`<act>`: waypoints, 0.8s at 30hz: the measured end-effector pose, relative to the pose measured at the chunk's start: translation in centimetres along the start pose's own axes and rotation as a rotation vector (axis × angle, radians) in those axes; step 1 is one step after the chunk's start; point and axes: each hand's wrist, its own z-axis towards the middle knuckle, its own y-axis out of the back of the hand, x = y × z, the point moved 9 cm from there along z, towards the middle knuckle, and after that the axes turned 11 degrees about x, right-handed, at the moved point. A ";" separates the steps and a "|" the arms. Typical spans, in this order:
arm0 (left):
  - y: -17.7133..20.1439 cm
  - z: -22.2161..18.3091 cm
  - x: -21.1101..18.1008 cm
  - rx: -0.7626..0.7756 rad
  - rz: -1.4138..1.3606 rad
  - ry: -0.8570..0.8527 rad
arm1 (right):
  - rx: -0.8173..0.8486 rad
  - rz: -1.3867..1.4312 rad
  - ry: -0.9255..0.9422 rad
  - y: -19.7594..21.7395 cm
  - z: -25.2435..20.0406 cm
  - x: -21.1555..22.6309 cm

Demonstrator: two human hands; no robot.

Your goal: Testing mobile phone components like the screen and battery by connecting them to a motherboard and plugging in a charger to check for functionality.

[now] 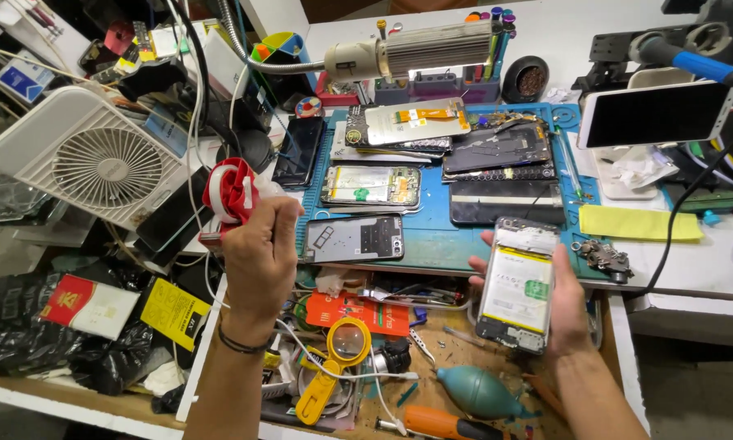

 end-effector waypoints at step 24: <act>-11.0 -7.4 -3.2 0.832 0.101 -0.239 | 0.020 -0.018 0.147 3.6 0.1 -2.0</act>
